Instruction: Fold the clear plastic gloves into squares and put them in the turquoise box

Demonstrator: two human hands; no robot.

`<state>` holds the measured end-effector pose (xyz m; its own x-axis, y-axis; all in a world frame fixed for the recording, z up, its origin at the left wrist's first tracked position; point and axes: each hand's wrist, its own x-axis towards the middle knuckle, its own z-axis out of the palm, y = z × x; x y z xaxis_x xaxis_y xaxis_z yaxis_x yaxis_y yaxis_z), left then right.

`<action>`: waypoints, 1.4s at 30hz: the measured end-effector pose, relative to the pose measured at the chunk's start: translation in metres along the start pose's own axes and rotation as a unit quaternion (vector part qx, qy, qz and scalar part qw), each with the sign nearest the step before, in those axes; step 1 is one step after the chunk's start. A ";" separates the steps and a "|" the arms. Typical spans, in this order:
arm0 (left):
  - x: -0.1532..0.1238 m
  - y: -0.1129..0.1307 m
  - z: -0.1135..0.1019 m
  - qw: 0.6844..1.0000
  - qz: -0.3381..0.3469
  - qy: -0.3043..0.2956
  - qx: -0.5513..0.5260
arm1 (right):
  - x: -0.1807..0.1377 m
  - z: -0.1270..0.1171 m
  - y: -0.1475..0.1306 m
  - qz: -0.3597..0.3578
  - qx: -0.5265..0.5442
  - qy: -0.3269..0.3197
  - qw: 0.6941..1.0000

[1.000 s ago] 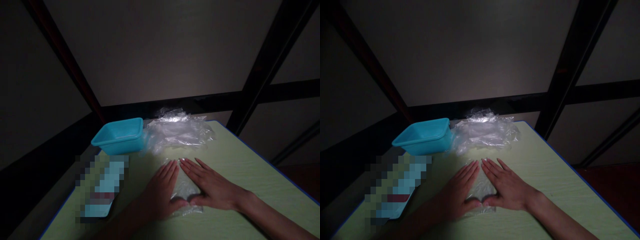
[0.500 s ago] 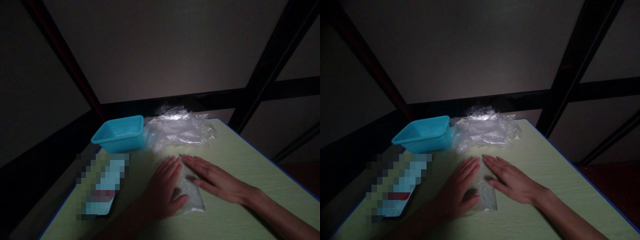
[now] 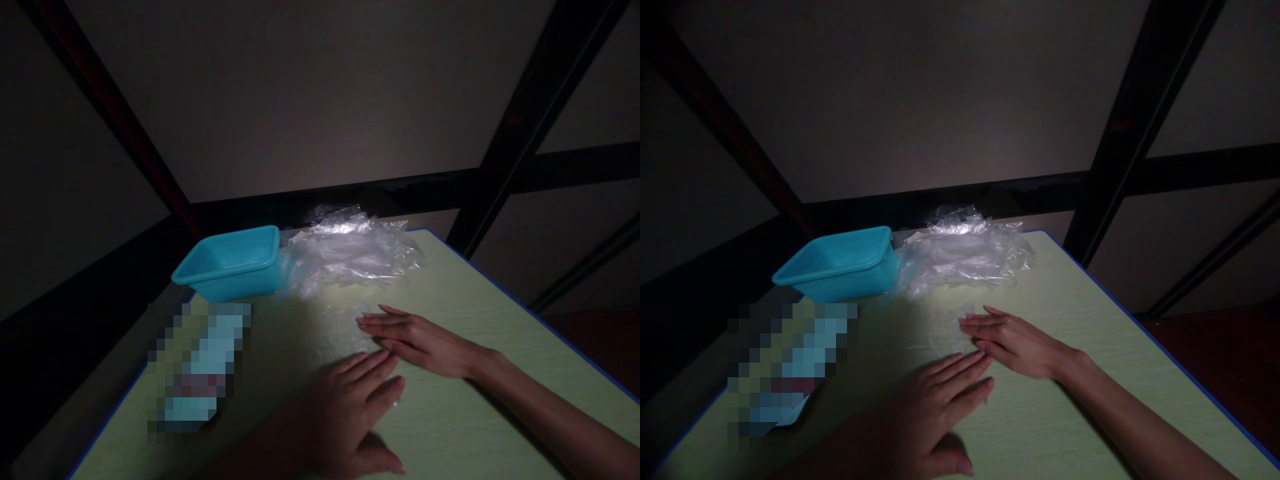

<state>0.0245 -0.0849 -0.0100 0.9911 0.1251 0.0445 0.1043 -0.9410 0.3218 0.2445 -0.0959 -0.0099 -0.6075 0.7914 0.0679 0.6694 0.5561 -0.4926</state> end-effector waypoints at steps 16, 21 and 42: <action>-0.001 -0.010 0.014 0.999 0.036 0.022 0.028 | 0.006 0.006 0.010 0.057 -0.061 0.031 0.996; -0.001 -0.011 0.015 0.999 0.041 0.025 0.022 | 0.012 0.004 0.009 0.090 -0.081 0.015 0.992; -0.002 0.005 0.000 0.996 0.031 0.025 0.079 | 0.004 0.005 0.008 0.074 -0.114 0.058 0.989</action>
<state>0.0229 -0.0903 -0.0081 0.9912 0.0764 0.1081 0.0581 -0.9848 0.1638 0.2454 -0.0894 -0.0174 -0.4510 0.8850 0.1160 0.8344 0.4642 -0.2973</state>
